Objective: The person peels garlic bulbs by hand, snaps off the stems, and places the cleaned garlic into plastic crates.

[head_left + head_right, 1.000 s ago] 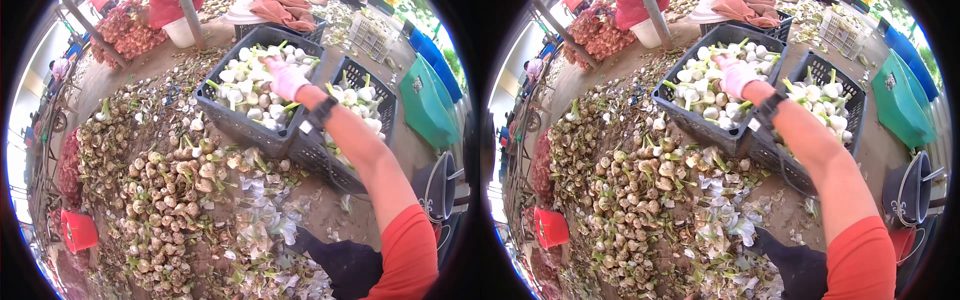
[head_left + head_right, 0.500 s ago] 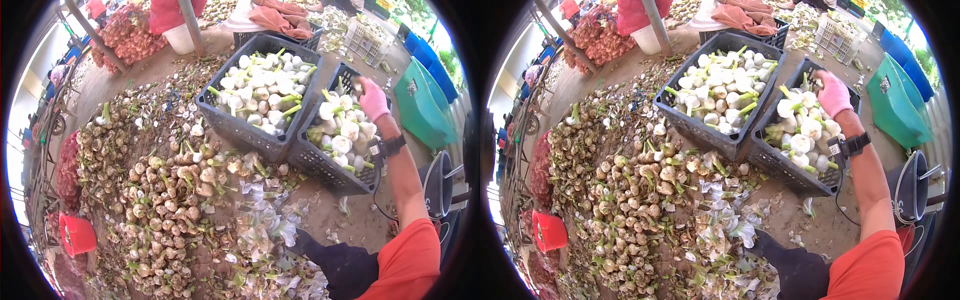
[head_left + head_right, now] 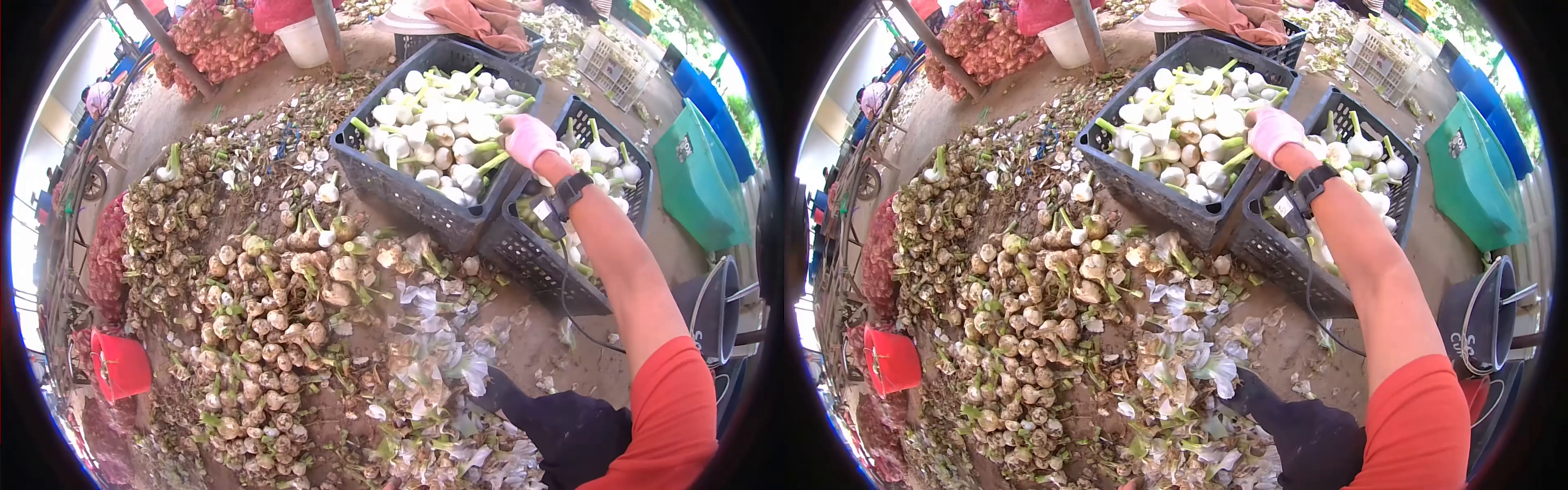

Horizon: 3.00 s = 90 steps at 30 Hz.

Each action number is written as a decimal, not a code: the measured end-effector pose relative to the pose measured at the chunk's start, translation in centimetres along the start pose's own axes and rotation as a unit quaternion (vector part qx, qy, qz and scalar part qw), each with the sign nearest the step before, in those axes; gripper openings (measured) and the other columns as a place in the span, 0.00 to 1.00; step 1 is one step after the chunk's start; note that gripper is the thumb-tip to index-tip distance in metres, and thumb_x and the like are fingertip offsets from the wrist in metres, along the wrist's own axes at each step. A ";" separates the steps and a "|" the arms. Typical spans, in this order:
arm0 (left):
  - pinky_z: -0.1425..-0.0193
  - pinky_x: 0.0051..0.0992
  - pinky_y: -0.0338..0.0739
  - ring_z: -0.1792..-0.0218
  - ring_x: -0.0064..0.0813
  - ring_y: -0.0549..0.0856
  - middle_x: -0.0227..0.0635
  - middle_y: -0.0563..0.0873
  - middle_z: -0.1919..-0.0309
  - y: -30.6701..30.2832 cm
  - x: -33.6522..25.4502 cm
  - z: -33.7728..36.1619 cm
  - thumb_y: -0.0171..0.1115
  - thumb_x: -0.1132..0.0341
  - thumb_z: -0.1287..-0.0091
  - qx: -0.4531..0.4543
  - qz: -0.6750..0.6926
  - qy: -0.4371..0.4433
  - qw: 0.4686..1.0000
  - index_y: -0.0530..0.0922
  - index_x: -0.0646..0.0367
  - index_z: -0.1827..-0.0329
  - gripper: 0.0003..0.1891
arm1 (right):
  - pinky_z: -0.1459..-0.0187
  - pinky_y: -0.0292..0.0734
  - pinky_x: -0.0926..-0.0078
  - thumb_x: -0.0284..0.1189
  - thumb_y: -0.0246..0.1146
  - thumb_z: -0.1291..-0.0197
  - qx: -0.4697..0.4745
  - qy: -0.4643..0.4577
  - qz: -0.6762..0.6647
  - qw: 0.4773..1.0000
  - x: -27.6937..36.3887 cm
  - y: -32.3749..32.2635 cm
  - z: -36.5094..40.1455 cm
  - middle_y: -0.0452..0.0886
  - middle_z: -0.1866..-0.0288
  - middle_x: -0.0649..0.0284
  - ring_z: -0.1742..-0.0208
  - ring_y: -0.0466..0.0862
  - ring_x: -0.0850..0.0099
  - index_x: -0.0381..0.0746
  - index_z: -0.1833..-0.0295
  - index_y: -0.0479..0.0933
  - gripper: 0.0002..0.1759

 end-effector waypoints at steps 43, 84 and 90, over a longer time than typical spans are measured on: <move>0.47 0.42 0.75 0.49 0.54 0.78 0.52 0.78 0.47 -1.8 -3.3 9.6 0.62 0.67 0.40 -0.122 -0.003 0.206 0.971 0.71 0.58 0.38 0.25 | 0.41 0.69 0.52 0.32 0.47 0.31 0.271 0.012 -0.864 0.423 -5.1 -7.7 11.5 0.76 0.63 0.59 0.58 0.75 0.62 0.39 0.60 0.74 0.12; 0.61 0.21 0.81 0.67 0.21 0.83 0.30 0.82 0.68 -2.2 -12.4 11.0 0.64 0.77 0.38 0.028 0.704 0.270 0.656 0.76 0.63 0.60 0.06 | 0.72 0.65 0.85 0.28 0.57 0.34 0.236 -0.228 -0.451 0.830 11.8 -13.7 36.1 0.77 0.73 0.71 0.74 0.71 0.84 0.34 0.61 0.79 0.09; 0.52 0.22 0.78 0.58 0.22 0.83 0.33 0.82 0.61 -1.5 -12.6 10.8 0.60 0.80 0.38 -0.039 0.615 0.302 0.727 0.75 0.65 0.53 0.11 | 0.67 0.79 0.58 0.28 0.64 0.48 -0.233 -0.468 0.064 0.850 5.6 -14.0 14.3 0.81 0.69 0.50 0.68 0.83 0.54 0.38 0.64 0.77 0.07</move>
Point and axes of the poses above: each hand's wrist, its own z-axis away from the middle knuckle, its own y-axis out of the palm, x = y × z, the point moved 3 cm from there along -z, towards the middle knuckle
